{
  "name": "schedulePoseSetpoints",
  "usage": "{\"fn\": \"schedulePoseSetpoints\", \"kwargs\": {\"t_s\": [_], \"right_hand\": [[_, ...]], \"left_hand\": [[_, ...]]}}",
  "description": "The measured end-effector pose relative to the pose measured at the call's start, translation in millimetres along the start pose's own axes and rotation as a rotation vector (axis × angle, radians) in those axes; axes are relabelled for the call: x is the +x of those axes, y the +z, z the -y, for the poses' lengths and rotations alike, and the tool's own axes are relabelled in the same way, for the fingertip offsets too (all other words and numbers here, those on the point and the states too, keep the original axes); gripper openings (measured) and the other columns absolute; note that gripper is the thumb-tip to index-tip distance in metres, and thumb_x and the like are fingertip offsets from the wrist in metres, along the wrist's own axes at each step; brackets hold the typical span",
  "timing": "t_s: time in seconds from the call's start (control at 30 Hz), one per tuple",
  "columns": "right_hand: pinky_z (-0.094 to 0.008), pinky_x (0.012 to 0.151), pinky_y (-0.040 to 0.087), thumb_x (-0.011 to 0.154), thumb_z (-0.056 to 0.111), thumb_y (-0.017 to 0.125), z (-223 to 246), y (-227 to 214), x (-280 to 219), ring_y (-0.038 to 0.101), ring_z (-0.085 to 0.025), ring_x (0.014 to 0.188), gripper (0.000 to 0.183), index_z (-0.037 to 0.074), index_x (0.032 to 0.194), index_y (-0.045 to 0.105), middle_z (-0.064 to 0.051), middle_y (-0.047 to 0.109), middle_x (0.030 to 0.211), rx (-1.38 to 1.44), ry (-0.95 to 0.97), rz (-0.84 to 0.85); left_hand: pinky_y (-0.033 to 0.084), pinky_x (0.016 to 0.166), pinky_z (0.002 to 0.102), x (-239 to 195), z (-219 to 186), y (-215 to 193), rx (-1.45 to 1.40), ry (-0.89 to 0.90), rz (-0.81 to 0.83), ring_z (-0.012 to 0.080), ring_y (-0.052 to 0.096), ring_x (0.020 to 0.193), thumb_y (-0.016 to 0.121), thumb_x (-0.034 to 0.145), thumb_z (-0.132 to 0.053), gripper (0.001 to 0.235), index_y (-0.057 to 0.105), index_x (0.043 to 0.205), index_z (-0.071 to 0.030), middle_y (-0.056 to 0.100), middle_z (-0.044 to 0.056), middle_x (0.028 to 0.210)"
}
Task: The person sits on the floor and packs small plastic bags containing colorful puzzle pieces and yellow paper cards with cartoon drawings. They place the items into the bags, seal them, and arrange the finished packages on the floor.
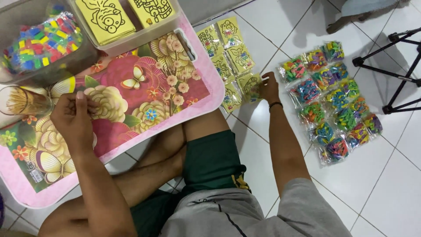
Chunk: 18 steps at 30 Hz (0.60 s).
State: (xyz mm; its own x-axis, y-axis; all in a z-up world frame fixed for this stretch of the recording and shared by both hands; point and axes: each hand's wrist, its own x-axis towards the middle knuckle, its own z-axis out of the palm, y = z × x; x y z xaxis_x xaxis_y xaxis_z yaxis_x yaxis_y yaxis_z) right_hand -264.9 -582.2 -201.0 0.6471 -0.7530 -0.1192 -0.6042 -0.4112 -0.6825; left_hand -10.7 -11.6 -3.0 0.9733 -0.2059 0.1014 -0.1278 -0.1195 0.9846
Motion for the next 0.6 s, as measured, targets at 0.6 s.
{"fn": "schedulePoseSetpoints", "kwargs": {"t_s": [0.6], "right_hand": [[-0.030, 0.056, 0.062, 0.093, -0.002, 0.063, 44.7, 17.4, -18.6, 0.071, -0.020, 0.063, 0.037, -0.001, 0.127, 0.048, -0.017, 0.051, 0.109, 0.197, 0.079, -0.183]], "left_hand": [[0.050, 0.074, 0.021, 1.6, 0.0, 3.7, 0.035, -0.042, -0.042, 0.0091, 0.058, 0.078, 0.058, 0.120, -0.008, 0.011, 0.059, 0.110, -0.002, 0.062, 0.004, 0.090]]}}
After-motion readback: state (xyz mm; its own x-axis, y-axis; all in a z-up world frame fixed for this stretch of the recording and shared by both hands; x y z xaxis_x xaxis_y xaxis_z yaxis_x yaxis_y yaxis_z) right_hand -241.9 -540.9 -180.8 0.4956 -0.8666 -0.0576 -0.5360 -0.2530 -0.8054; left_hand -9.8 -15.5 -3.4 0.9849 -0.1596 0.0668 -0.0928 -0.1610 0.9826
